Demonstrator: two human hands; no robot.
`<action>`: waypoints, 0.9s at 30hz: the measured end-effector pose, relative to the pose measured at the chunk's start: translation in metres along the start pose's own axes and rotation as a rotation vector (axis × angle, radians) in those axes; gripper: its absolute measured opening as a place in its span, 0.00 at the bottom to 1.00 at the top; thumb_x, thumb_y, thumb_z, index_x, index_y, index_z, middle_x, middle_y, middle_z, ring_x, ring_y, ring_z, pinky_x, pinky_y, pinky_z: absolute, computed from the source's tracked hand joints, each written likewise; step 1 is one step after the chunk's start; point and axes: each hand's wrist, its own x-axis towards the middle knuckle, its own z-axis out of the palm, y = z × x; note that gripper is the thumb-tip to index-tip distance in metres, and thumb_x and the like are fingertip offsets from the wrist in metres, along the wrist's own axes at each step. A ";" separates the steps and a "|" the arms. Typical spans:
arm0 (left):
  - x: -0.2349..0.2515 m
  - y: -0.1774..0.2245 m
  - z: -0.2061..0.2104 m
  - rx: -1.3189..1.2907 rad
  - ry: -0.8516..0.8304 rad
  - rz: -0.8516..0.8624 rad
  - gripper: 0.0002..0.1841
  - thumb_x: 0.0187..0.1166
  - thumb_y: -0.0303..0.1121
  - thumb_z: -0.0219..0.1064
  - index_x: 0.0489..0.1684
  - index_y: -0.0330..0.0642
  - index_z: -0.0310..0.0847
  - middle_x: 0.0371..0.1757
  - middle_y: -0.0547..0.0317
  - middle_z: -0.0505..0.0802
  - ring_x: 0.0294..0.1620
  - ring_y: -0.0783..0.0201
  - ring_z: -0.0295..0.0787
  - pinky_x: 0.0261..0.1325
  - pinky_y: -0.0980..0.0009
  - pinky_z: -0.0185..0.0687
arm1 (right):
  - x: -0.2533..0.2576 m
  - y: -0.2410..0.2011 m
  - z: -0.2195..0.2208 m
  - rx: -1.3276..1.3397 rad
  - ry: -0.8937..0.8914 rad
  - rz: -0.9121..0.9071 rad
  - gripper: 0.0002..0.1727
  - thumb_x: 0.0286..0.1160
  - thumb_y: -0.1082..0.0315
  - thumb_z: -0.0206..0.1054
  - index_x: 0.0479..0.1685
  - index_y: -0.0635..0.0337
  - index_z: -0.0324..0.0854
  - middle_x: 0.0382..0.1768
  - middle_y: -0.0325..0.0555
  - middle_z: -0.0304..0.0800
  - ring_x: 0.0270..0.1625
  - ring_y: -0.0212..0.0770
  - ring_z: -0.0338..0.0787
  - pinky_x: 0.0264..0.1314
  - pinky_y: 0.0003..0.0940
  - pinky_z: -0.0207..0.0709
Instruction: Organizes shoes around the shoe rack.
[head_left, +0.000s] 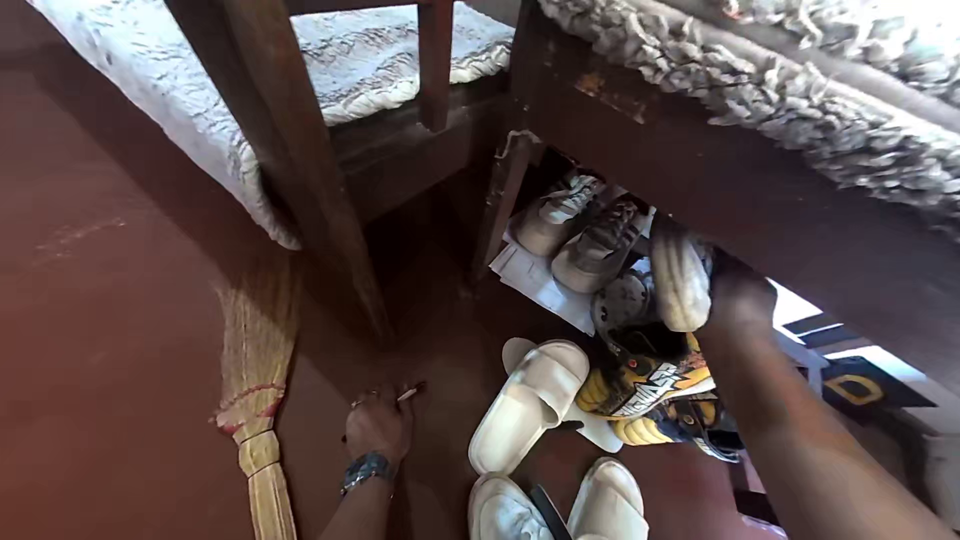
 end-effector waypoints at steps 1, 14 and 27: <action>0.001 0.000 0.000 0.000 -0.006 -0.004 0.25 0.89 0.51 0.52 0.54 0.41 0.91 0.58 0.38 0.93 0.65 0.38 0.89 0.66 0.40 0.82 | 0.002 -0.004 0.011 0.090 0.082 0.020 0.17 0.85 0.62 0.62 0.59 0.66 0.84 0.56 0.53 0.89 0.63 0.40 0.87 0.69 0.46 0.79; -0.001 -0.003 0.004 -0.047 0.015 -0.002 0.23 0.88 0.50 0.56 0.56 0.40 0.90 0.58 0.37 0.93 0.66 0.36 0.88 0.67 0.38 0.81 | 0.053 0.044 0.034 -0.109 -0.488 0.413 0.33 0.88 0.43 0.59 0.76 0.61 0.77 0.73 0.65 0.80 0.75 0.61 0.80 0.76 0.66 0.71; -0.004 -0.004 0.007 -0.019 0.063 0.015 0.26 0.89 0.49 0.53 0.55 0.36 0.89 0.58 0.31 0.92 0.67 0.31 0.87 0.66 0.34 0.79 | 0.035 0.127 -0.069 -0.669 -0.947 0.290 0.20 0.88 0.62 0.62 0.64 0.71 0.83 0.64 0.70 0.86 0.71 0.65 0.83 0.76 0.66 0.69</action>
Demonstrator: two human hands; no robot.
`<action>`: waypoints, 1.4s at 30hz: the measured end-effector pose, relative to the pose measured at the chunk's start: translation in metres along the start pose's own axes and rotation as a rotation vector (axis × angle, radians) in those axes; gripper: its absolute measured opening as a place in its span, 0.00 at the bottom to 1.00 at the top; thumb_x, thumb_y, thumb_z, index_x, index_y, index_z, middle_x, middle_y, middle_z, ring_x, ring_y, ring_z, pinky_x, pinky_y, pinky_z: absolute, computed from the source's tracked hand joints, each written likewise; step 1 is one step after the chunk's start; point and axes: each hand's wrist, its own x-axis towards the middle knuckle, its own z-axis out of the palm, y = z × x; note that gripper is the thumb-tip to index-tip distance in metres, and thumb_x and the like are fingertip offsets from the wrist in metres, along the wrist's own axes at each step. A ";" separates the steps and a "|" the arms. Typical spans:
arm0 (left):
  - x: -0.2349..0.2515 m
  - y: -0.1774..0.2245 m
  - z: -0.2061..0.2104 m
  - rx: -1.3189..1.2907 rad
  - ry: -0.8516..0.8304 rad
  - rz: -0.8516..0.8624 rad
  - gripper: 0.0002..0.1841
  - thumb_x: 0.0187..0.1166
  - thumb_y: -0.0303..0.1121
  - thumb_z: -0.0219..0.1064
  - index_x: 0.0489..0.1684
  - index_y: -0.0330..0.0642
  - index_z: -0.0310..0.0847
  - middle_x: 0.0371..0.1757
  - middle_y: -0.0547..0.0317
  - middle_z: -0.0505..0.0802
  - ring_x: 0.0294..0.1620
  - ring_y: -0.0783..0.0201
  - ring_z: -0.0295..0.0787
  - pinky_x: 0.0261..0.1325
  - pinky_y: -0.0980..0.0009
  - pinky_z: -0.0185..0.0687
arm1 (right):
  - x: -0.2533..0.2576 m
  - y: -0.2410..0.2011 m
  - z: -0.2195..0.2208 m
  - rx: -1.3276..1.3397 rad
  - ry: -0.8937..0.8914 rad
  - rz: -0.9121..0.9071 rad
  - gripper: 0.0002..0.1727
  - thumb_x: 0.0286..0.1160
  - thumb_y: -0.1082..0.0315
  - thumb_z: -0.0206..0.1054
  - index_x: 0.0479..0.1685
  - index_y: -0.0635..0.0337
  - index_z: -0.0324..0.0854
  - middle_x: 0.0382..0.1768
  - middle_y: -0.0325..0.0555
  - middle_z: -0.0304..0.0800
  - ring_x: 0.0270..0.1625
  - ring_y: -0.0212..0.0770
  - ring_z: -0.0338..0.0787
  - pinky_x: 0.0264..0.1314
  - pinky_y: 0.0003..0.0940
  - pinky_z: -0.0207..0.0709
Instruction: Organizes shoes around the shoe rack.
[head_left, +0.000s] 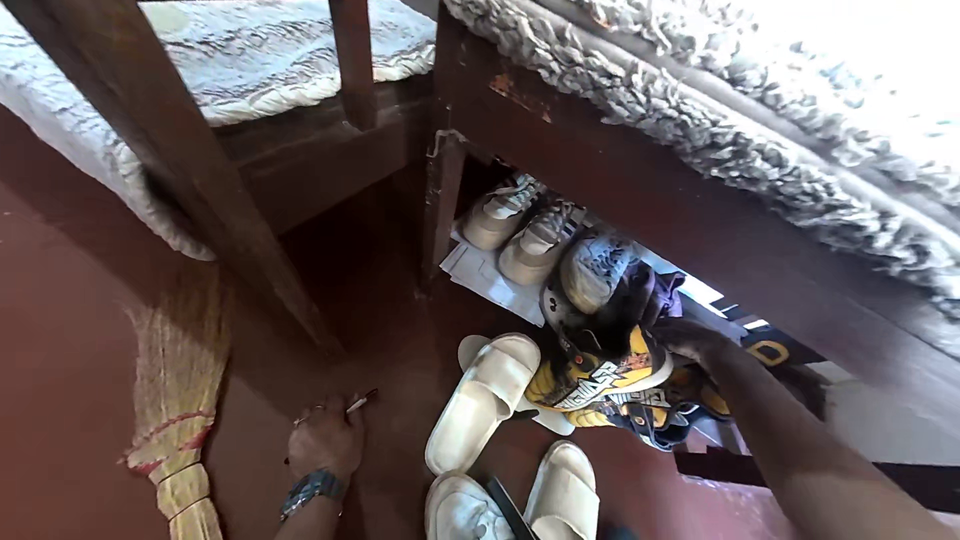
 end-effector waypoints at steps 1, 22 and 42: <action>0.000 0.000 0.000 0.007 -0.005 0.001 0.26 0.90 0.49 0.52 0.56 0.36 0.89 0.59 0.32 0.92 0.67 0.31 0.87 0.66 0.34 0.79 | -0.018 0.002 0.004 -0.031 -0.048 -0.034 0.17 0.87 0.64 0.64 0.62 0.69 0.84 0.60 0.68 0.87 0.66 0.63 0.85 0.73 0.65 0.72; 0.000 0.006 -0.006 0.028 -0.039 -0.026 0.24 0.90 0.49 0.53 0.57 0.37 0.88 0.61 0.32 0.91 0.68 0.31 0.86 0.67 0.33 0.78 | 0.006 -0.137 0.082 1.129 0.411 0.137 0.34 0.70 0.58 0.79 0.72 0.68 0.75 0.66 0.63 0.85 0.68 0.57 0.85 0.71 0.59 0.76; -0.005 0.012 -0.018 -0.010 -0.107 -0.087 0.27 0.93 0.50 0.50 0.58 0.35 0.87 0.62 0.29 0.89 0.68 0.28 0.84 0.65 0.29 0.77 | -0.246 0.110 0.150 -0.128 0.043 -0.054 0.26 0.75 0.59 0.70 0.66 0.71 0.84 0.78 0.84 0.69 0.82 0.82 0.66 0.75 0.83 0.59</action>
